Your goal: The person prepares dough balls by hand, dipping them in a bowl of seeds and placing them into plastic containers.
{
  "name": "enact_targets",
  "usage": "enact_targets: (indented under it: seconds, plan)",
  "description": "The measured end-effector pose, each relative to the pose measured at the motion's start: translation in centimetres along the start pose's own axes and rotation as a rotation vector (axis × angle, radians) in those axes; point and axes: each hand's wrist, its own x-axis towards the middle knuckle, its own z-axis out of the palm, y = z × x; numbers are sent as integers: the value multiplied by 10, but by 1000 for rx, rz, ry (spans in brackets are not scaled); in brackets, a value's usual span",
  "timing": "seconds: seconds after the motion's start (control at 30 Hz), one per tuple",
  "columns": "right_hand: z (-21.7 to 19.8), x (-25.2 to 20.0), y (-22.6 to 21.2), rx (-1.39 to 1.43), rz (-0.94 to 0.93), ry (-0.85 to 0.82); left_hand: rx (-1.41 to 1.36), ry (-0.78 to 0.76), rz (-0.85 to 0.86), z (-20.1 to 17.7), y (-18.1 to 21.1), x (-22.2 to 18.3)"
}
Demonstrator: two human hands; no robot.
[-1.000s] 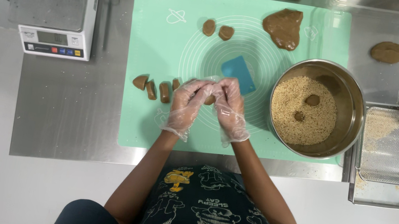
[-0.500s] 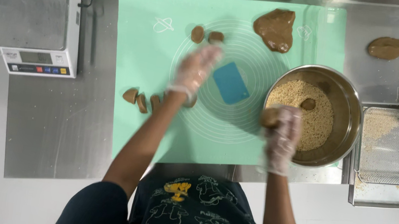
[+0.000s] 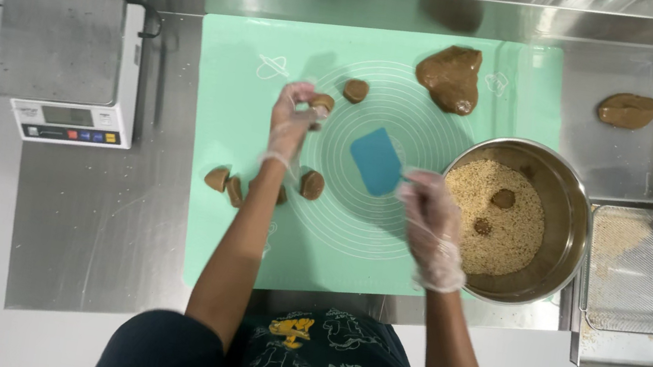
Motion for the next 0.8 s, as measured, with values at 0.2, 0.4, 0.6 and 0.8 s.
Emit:
enact_targets:
  seconds: [0.2,0.4,0.6,0.8]
  plan:
    - [76,27,-15,241,544,-29,-256,-280,353,-1,20,-124]
    - [87,-3,10,575,317,89,-320,-391,444,-20,24,-173]
    - [82,0,-14,451,135,105,-398,-194,179,-11,10,-171]
    - [78,-11,-17,289,110,23,-341,-118,201,-7,8,-171]
